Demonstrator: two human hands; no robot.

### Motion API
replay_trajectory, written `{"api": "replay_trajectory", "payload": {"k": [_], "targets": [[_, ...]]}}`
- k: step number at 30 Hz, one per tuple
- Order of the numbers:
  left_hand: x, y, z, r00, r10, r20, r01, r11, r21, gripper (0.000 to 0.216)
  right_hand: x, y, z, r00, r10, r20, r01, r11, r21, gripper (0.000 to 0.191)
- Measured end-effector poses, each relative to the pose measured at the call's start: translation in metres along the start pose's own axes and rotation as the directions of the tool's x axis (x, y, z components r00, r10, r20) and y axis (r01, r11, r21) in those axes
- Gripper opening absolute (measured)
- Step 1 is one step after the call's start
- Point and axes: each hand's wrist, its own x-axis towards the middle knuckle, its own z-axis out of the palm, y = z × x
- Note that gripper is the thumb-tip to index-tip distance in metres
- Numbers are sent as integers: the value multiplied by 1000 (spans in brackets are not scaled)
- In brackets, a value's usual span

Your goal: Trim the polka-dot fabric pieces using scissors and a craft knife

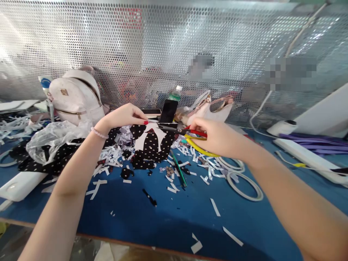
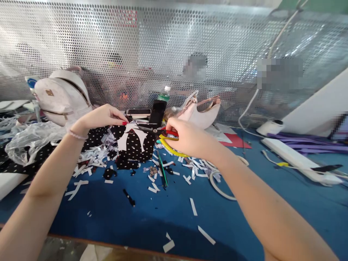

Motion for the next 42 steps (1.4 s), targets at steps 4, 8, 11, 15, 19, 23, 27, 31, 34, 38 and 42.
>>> {"api": "replay_trajectory", "payload": {"k": [4,8,11,15,19,23,27,31,34,38,42], "targets": [[0,0,1,1000,5,17,-4,998,-58,18,-1,5,5,1000,-10,-8,10,1000,13,25],[3,2,7,1000,-15,-1,15,995,-98,15,0,5,6,999,-36,-11,36,998,42,24],[4,3,10,1000,-3,1,3,996,-91,16,2,0,5,1000,-26,0,26,1000,18,23],[5,2,11,1000,-8,13,9,995,-101,14,8,-18,0,996,65,62,-60,995,-85,20],[6,0,11,999,-2,32,5,994,-107,14,11,-34,-3,974,196,109,-172,965,-199,18],[6,-2,12,998,29,48,-23,993,-116,14,11,-36,-3,973,207,105,-178,955,-238,19],[6,-2,14,997,54,48,-47,991,-128,15,10,-34,-3,976,191,107,-159,956,-248,19],[6,-1,13,993,52,102,-33,983,-179,11,13,-35,-2,980,154,129,-120,964,-238,19],[5,-1,12,989,70,130,-43,980,-197,10,16,-39,-3,979,145,144,-104,959,-263,18],[4,0,11,988,79,130,-54,981,-185,13,22,-45,-5,971,165,171,-102,940,-325,16],[4,2,11,980,101,170,-63,975,-215,14,29,-48,-7,968,149,204,-48,900,-433,23]]}}
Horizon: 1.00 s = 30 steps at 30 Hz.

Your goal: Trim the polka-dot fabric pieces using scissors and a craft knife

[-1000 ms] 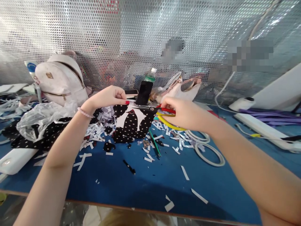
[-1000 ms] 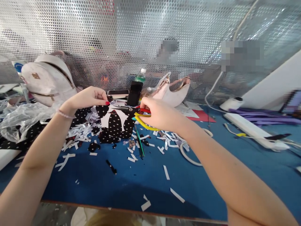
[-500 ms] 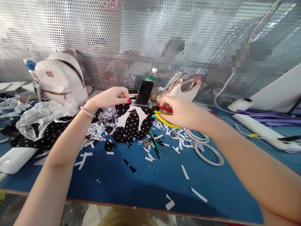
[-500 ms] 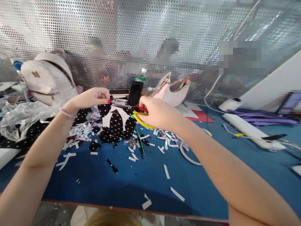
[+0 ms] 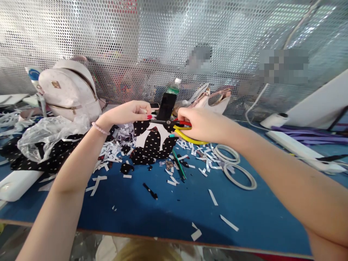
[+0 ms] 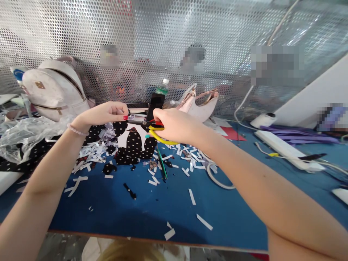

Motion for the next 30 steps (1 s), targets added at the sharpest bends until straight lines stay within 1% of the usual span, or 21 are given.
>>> {"api": "replay_trajectory", "payload": {"k": [3,7,11,14,17,20,26,30], "targets": [[-1,4,1,999,27,37,-26,999,-24,14,2,-5,-2,1000,-19,14,21,991,-136,35],[-3,7,1,996,44,75,-43,999,-25,14,2,-15,-4,997,-80,19,82,953,-291,49],[-3,6,-1,993,41,111,-38,999,-31,16,3,-20,-4,990,-142,6,135,923,-361,60],[-4,4,-3,993,30,112,-28,999,-28,16,4,-22,-4,984,-177,-11,157,900,-407,65],[-4,5,-3,994,43,104,-41,999,-16,16,5,-24,-5,976,-216,-15,187,876,-445,66],[-6,7,-4,993,74,95,-76,997,14,18,6,-28,-7,966,-257,-25,217,864,-455,61],[-8,10,-5,996,37,80,-46,992,115,25,7,-31,-8,968,-249,-30,209,867,-452,57],[-8,12,-4,997,28,72,-38,989,142,27,10,-28,-3,960,-275,-51,222,861,-458,60]]}}
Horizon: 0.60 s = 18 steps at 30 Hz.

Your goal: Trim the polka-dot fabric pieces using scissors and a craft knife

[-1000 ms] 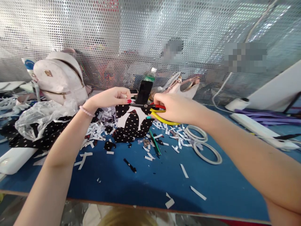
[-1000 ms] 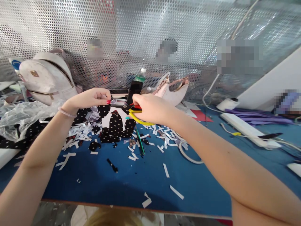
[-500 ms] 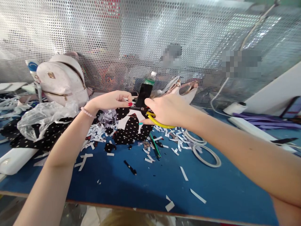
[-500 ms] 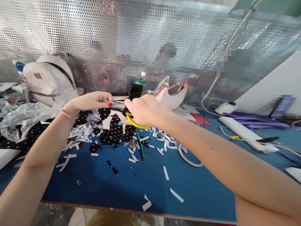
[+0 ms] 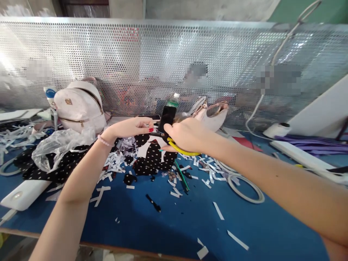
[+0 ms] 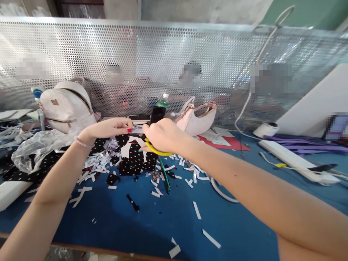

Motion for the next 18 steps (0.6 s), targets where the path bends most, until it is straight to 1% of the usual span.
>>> {"api": "replay_trajectory", "payload": {"k": [4,8,12,15,18], "targets": [[0,0,-1,1000,3,-6,-2,1000,25,29,3,-1,2,999,-29,-21,29,1000,1,61],[-2,-1,-4,1000,19,5,-19,998,56,29,5,-3,-3,999,-28,-23,29,1000,11,58],[-2,-1,-6,1000,22,3,-22,995,100,28,9,-5,-9,1000,-26,11,26,1000,15,57],[0,0,-6,1000,16,13,-17,995,97,28,11,-4,-10,999,-26,44,25,1000,12,57],[0,1,-5,1000,2,5,-3,996,86,27,10,-3,-8,999,-40,20,40,999,1,61]]}}
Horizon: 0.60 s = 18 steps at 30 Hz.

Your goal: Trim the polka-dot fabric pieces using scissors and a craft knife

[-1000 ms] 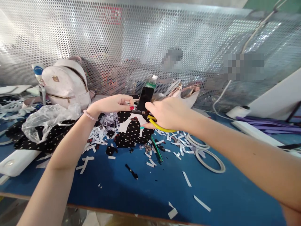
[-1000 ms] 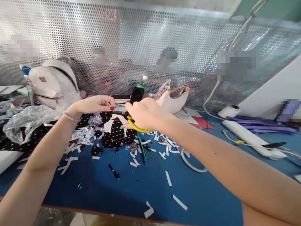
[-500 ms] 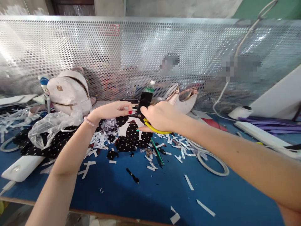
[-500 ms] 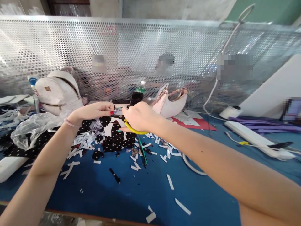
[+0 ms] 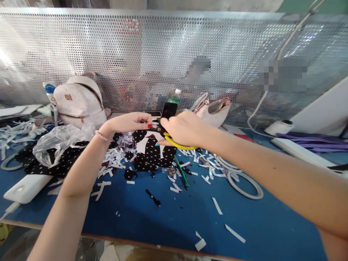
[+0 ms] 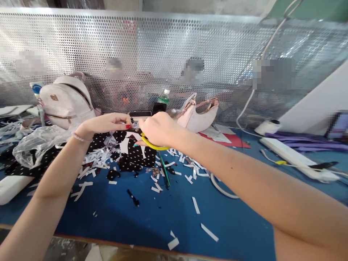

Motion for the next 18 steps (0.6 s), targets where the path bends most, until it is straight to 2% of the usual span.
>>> {"api": "replay_trajectory", "payload": {"k": [4,7,10,13,18], "targets": [[-6,1,-5,992,-105,-70,107,994,28,27,-6,2,6,999,28,-19,-27,999,18,64],[-14,1,-11,985,-171,-21,171,985,19,28,-10,3,10,999,52,-2,-52,998,24,63],[-17,0,-14,981,-193,34,189,977,95,33,-12,3,10,998,56,-6,-56,998,30,63],[-15,-1,-13,982,-189,-17,189,971,149,34,-12,3,8,999,43,-16,-42,998,42,61],[-15,-1,-12,989,-144,21,140,983,119,26,-13,3,4,999,34,11,-34,998,58,56]]}}
